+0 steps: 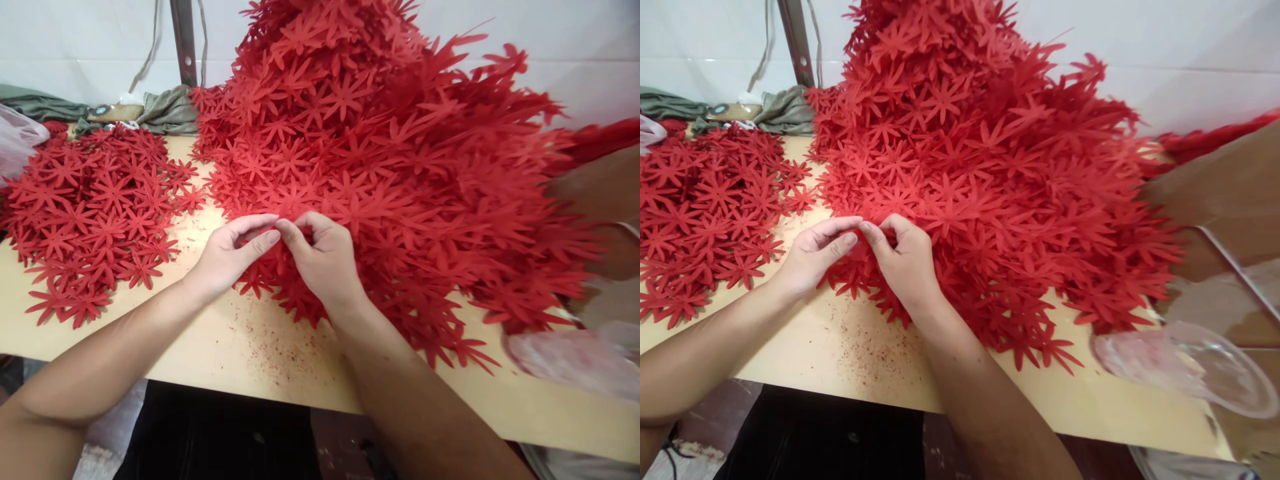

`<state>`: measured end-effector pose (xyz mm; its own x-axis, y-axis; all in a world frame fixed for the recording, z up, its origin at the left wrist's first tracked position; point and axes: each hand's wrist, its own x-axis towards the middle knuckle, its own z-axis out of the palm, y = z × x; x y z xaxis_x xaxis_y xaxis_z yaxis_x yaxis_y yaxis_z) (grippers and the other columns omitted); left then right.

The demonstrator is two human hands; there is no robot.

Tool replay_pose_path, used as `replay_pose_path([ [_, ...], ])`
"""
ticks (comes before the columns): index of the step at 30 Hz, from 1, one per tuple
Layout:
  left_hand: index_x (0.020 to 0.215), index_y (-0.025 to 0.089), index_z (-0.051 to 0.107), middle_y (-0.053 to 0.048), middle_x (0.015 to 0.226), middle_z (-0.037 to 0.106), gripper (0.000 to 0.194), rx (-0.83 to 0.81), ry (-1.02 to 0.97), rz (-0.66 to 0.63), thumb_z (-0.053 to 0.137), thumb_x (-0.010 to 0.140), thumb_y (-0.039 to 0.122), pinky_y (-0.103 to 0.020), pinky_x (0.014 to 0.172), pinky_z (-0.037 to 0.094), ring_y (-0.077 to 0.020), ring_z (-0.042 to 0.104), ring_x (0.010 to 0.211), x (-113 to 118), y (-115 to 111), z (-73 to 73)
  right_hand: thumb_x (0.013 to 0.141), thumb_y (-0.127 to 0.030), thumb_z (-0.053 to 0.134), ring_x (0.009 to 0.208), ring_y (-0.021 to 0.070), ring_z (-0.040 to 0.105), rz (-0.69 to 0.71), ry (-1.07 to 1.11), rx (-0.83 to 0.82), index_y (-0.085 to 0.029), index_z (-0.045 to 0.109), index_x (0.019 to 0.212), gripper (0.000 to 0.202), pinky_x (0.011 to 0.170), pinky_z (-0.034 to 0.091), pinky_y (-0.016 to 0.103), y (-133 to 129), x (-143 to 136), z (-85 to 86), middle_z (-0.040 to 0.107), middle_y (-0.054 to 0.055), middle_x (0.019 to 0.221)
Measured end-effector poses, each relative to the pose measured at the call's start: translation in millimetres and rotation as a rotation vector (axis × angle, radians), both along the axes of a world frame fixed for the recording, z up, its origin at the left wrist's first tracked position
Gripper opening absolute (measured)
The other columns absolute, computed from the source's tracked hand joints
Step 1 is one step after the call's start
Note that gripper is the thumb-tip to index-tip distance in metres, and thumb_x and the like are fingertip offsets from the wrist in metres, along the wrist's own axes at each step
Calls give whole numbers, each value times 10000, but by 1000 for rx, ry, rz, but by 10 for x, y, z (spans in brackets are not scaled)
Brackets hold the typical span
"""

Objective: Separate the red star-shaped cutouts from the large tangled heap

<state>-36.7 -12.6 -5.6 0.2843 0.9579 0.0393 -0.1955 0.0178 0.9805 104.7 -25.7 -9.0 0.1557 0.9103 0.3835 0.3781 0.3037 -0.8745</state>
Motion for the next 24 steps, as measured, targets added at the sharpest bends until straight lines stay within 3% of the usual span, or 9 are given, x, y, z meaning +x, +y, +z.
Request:
replay_pose_path([
  [4,743,166,677,16,738,664,140,71,9,135,738,725,291,-202,735,480,-67,586,708,-4,56,-47,785,-481,633,538,76,409,144,57,-34,-200,501,666,332,536,383,237,-1,-39,-49,462,-45,581],
  [8,679,166,593,41,613,576,178,-42,-52,247,694,764,286,-179,578,434,-53,504,565,-76,139,-26,754,-308,658,642,101,533,284,117,-47,-203,541,777,159,647,464,265,30,-18,-99,576,-19,719],
  [12,711,173,586,32,662,581,147,-76,-61,270,667,774,278,-185,596,432,-60,513,598,-127,185,-26,745,-205,621,745,134,585,144,101,-35,-195,584,788,58,714,486,299,75,34,-143,619,20,798],
  [15,807,168,639,6,790,621,66,6,75,233,656,743,172,-216,710,456,-76,541,696,-117,193,-74,755,-255,629,701,131,563,54,122,-14,-200,580,784,79,665,477,289,94,79,-128,614,19,775],
  [18,903,168,679,-50,1011,626,185,188,227,247,638,729,121,-255,875,448,-126,568,941,-104,187,-118,782,-367,635,597,107,475,23,98,-3,-207,533,688,212,565,415,255,79,113,-57,531,-10,646],
  [21,924,176,696,-68,1093,617,166,326,258,240,648,771,218,-279,959,424,-153,558,1051,-102,154,-120,799,-498,610,510,79,309,-4,27,-32,-208,366,538,460,468,285,240,41,114,17,327,-43,526],
  [24,954,178,692,-54,1030,657,238,283,177,146,662,790,348,-273,927,454,-132,595,962,-77,86,-90,772,-604,594,498,66,236,-11,-5,-34,-210,268,520,571,455,230,242,9,70,36,239,-55,518],
])
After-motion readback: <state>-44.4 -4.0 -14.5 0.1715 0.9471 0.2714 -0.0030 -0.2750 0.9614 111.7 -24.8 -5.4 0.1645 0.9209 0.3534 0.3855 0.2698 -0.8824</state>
